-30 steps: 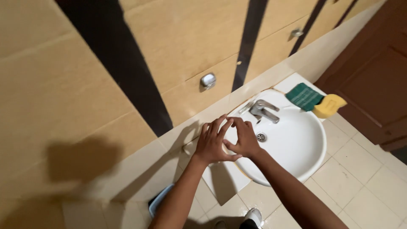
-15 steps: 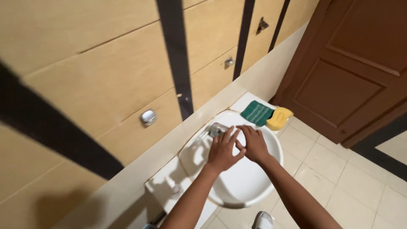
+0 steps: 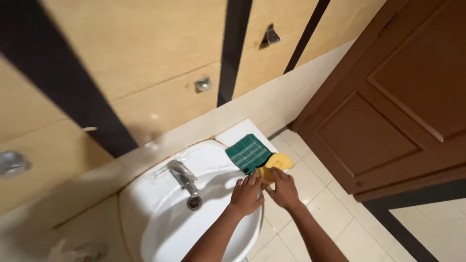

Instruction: The person scrubs the tiled bathroom walls using a yellow sponge. They start by cleaning the upper wall tiles and then move down to scrub the lower tiles and the black skirting board.

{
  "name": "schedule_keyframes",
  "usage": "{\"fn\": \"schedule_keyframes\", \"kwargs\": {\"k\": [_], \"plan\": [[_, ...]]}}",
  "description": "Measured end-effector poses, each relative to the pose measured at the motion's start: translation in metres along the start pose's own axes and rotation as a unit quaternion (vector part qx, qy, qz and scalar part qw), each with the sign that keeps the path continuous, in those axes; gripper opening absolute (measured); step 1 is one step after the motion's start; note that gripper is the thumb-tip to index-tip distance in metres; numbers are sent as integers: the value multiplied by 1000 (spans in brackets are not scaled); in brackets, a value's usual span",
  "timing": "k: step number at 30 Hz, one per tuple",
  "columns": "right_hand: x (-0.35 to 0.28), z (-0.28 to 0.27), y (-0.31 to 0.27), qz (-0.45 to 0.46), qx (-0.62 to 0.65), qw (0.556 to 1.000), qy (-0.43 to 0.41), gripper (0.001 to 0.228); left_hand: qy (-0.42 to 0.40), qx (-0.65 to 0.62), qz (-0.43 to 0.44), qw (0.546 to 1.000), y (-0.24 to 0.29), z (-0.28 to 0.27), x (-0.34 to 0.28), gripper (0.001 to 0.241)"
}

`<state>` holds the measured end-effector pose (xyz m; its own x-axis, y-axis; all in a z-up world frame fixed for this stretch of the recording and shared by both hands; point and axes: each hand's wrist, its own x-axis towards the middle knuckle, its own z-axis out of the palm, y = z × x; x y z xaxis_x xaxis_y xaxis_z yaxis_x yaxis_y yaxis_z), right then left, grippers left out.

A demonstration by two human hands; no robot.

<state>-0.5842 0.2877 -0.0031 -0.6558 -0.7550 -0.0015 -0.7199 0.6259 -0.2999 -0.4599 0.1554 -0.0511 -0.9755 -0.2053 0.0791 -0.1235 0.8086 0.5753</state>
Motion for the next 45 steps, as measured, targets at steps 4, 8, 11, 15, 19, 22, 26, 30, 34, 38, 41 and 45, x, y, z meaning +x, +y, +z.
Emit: {"fn": "schedule_keyframes", "kwargs": {"k": [4,8,11,15,19,22,26,30,34,38,41,45], "plan": [[27,8,55,-15,-31,999,-36,71,2,-19,-45,999,17,23,34,75],[43,8,67,-18,-75,994,-82,71,23,23,-29,999,18,43,57,77],[47,20,70,-19,-77,992,-99,65,27,68,-30,997,16,57,67,78],[44,38,75,-2,-78,992,-104,61,39,93,-53,994,17,66,75,66],[48,32,80,-24,-76,991,-111,70,28,117,-49,992,15,77,89,61],[50,29,80,-3,-75,984,-160,63,32,183,-46,982,11,97,95,54],[58,20,72,15,-73,980,-186,66,40,175,-53,982,3,109,103,39],[59,29,77,0,-93,982,-164,58,16,142,-78,987,10,89,108,51],[53,28,76,46,-64,983,-163,53,-21,147,-108,983,18,69,106,66],[43,10,73,35,-25,987,-153,54,-17,119,-49,992,9,76,104,64],[31,-21,60,51,-7,986,-156,80,-9,87,28,996,15,51,94,64],[32,-77,38,42,-105,988,-106,102,71,83,158,981,24,6,95,54]]}}
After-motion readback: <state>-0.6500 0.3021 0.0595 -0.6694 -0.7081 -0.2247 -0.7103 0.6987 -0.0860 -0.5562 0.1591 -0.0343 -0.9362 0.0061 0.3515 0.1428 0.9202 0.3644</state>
